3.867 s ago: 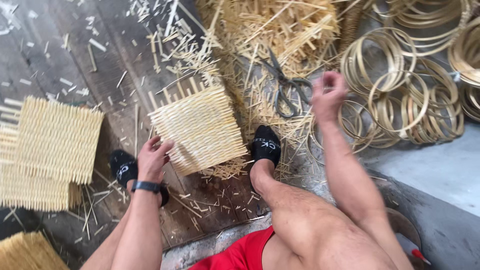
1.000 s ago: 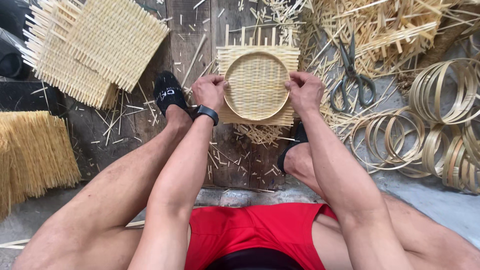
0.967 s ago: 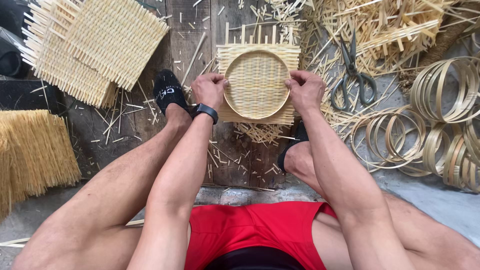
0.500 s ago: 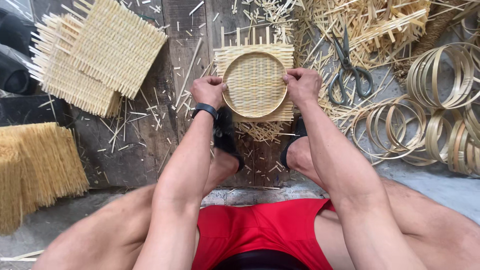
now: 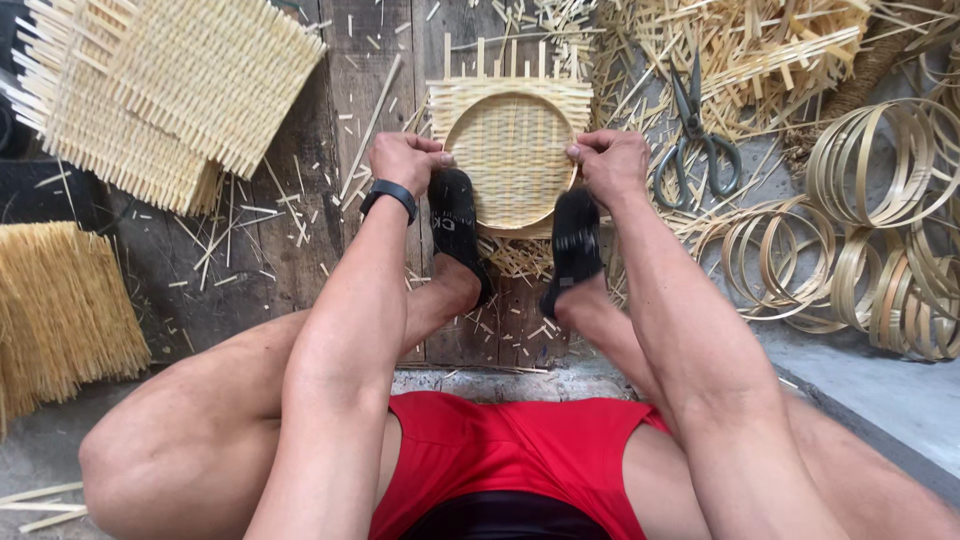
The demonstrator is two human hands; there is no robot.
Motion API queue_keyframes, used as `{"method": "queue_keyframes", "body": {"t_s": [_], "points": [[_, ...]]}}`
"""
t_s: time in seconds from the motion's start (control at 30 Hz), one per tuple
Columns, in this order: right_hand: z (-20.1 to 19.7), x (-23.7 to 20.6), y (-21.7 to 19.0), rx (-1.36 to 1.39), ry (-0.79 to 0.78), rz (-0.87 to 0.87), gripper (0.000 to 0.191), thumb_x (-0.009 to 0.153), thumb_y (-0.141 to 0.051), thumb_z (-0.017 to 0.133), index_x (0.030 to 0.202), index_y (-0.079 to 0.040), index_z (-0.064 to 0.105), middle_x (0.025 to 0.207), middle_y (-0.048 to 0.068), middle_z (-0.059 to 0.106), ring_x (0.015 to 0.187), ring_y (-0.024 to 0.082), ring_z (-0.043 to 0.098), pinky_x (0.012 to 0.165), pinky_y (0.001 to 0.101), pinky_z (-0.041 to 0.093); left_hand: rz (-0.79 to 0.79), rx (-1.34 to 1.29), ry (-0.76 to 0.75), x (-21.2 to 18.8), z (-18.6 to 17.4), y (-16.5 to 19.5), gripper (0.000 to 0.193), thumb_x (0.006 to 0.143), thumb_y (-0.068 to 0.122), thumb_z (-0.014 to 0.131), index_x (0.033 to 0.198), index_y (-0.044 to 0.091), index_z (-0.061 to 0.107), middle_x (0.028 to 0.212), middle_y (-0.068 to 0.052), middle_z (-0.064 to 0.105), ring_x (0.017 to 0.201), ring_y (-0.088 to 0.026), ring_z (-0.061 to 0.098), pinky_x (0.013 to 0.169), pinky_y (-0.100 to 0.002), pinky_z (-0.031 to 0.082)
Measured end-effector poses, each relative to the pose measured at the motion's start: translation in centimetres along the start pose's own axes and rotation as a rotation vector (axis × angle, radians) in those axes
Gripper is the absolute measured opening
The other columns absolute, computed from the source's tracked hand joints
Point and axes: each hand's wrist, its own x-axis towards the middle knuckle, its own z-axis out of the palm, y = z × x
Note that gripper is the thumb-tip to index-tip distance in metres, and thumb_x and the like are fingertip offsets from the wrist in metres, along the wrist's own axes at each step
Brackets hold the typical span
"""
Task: The person sits on the floor and repeatedly places a bamboo mat over a circular wooden form, then uses shears to trim the excess bamboo strips flush with the form's edge. The person removes the form and sets the trimmed basket aside, repeating the process with new mats.
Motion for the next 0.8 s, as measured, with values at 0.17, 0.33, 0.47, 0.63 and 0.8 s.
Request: {"method": "queue_keyframes", "body": {"t_s": [0.17,0.33,0.47,0.63,0.8], "points": [[-1.9,0.7,-2.2,-0.141,-0.111,-0.006,0.023,0.079,-0.017,0.089,0.100,-0.008,0.082,0.084,0.009,0.078,0.073,0.014,0.069,0.072,0.0299,0.056,0.001,0.073,-0.047,-0.6,-1.0,1.5,0.023,0.066,0.015,0.094,0.085,0.009,0.083,0.079,-0.007,0.079,0.070,-0.015,0.075,0.072,-0.030,0.061],[-0.5,-3.2,-6.5,-0.547,-0.137,-0.538,0.062,0.086,-0.032,0.084,0.133,-0.001,0.059,0.131,0.022,0.059,0.123,0.031,0.056,0.110,0.0436,0.045,0.265,0.446,-0.010,0.0,1.1,4.8,0.026,0.087,0.031,0.083,0.103,0.011,0.079,0.108,-0.010,0.076,0.102,-0.023,0.070,0.097,-0.039,0.054],[5.9,-6.5,-6.7,-0.976,-0.376,-0.904,0.117,0.064,-0.049,0.078,0.157,0.003,0.027,0.161,0.032,0.019,0.150,0.046,0.019,0.122,0.0584,0.016,1.065,0.325,0.114,2.8,4.9,5.4,0.025,0.095,0.032,0.073,0.116,0.019,0.079,0.131,-0.006,0.066,0.124,-0.034,0.053,0.108,-0.046,0.042],[8.5,-6.5,-2.3,-0.898,-0.095,-1.097,0.100,0.091,-0.059,0.065,0.162,0.005,0.034,0.163,0.032,0.027,0.154,0.048,0.019,0.126,0.0662,0.011,0.734,0.124,0.037,3.5,7.0,3.3,0.024,0.100,0.041,0.066,0.108,0.024,0.080,0.122,0.004,0.063,0.112,-0.023,0.060,0.095,-0.037,0.055],[8.1,-7.1,-2.7,-0.881,-0.083,-1.051,0.092,0.083,-0.051,0.068,0.156,-0.001,0.045,0.158,0.025,0.033,0.150,0.041,0.026,0.125,0.0595,0.017,0.748,0.157,-0.004,3.6,6.9,3.8,0.023,0.101,0.038,0.064,0.104,0.022,0.080,0.119,0.004,0.064,0.108,-0.024,0.059,0.090,-0.037,0.056]]}}
